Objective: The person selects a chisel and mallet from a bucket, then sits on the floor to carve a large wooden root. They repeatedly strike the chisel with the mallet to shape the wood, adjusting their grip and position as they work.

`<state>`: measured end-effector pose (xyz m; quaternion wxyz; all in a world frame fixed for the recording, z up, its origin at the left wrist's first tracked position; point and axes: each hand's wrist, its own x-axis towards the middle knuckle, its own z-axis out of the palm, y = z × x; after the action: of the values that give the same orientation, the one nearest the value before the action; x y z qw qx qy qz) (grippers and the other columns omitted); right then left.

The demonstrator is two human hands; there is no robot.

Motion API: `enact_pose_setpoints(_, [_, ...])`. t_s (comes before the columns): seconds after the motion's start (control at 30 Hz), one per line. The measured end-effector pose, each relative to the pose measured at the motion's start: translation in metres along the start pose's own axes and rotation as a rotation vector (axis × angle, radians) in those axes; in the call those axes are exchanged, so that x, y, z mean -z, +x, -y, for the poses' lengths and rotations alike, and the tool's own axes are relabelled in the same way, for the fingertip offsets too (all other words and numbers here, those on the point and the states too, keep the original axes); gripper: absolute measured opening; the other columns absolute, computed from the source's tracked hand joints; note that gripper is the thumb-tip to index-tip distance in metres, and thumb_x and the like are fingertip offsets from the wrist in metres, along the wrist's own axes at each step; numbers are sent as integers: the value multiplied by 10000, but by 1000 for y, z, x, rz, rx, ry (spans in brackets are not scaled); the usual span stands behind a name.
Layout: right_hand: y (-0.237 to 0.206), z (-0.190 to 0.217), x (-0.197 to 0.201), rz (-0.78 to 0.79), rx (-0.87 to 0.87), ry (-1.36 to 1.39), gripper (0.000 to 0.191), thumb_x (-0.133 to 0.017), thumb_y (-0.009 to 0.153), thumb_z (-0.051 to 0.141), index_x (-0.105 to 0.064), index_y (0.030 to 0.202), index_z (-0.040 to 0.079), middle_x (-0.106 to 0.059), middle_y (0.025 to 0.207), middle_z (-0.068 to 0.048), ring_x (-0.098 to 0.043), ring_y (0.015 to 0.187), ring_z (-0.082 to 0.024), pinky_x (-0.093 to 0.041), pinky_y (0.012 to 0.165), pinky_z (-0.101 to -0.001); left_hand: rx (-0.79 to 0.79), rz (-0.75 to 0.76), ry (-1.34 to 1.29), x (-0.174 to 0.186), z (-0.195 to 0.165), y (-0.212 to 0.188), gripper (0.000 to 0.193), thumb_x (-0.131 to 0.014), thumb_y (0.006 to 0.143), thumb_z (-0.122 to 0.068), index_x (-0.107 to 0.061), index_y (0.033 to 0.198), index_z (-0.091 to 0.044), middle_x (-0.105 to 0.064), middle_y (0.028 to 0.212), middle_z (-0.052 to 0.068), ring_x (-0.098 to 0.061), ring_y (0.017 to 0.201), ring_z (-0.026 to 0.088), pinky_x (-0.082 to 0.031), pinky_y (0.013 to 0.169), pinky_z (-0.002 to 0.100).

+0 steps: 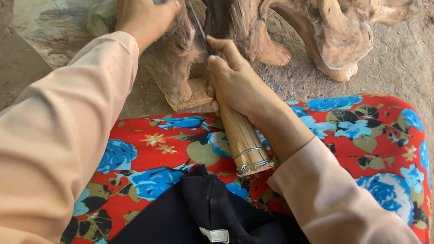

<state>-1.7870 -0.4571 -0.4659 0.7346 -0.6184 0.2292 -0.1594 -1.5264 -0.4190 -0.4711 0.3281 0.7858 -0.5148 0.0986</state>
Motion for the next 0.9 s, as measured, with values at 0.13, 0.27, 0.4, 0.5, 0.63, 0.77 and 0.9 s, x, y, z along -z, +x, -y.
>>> enact_pose_setpoints(0.13, [-12, 6, 7, 26, 8, -194, 449, -416, 1056, 253, -390, 1502, 221, -528, 695, -32, -553, 510, -104, -550, 428, -295, 141, 69, -97, -1, 5, 1, 331, -772, 903, -262, -728, 1089, 9, -742, 1005, 119, -688, 897, 194, -527, 784, 341])
enact_pose_setpoints(0.27, [-18, 18, 5, 82, -57, -321, 447, -405, 1049, 269, -385, 1494, 239, -525, 631, -17, -543, 427, -110, -525, 417, -296, 252, 167, -201, 9, 8, -3, 278, -717, 939, -261, -736, 1048, -6, -747, 964, 91, -690, 853, 173, -527, 752, 336])
enact_pose_setpoints(0.4, [-24, 33, 4, 106, -92, -349, 445, -410, 1048, 260, -392, 1492, 236, -520, 621, -9, -539, 429, -105, -501, 415, -299, 292, 301, -231, 25, 0, -9, 220, -720, 931, -206, -743, 1028, -9, -756, 953, 66, -708, 823, 152, -545, 733, 319])
enact_pose_setpoints(0.5, [-21, 42, 3, 136, -43, -414, 426, -411, 1053, 249, -406, 1478, 229, -502, 603, -31, -517, 418, -120, -502, 403, -315, 254, 254, -305, 33, -1, -14, 258, -758, 903, -137, -712, 1115, 2, -747, 1024, 65, -710, 862, 136, -557, 740, 291])
enact_pose_setpoints(0.63, [-8, 44, 2, 81, -89, -421, 396, -450, 1023, 249, -452, 1419, 236, -528, 614, -52, -540, 414, -143, -506, 397, -351, 63, 253, -501, 31, 11, -12, 503, -744, 863, 0, -618, 1349, 29, -693, 1329, 97, -659, 1171, 145, -540, 943, 276])
enact_pose_setpoints(0.77, [-4, 33, 5, 104, -122, -419, 405, -447, 1016, 253, -436, 1421, 258, -551, 616, -75, -574, 408, -168, -539, 420, -364, 29, 276, -521, 28, 31, -11, 640, -735, 845, 24, -562, 1462, 14, -647, 1480, 102, -618, 1329, 165, -502, 1100, 292])
enact_pose_setpoints(0.9, [3, 24, -4, 85, -104, -368, 384, -441, 1020, 254, -436, 1404, 236, -588, 641, -47, -600, 417, -170, -536, 437, -363, -147, 237, -281, 32, 44, -7, 713, -830, 866, 12, -484, 1484, 96, -562, 1481, 210, -551, 1387, 276, -432, 1136, 359])
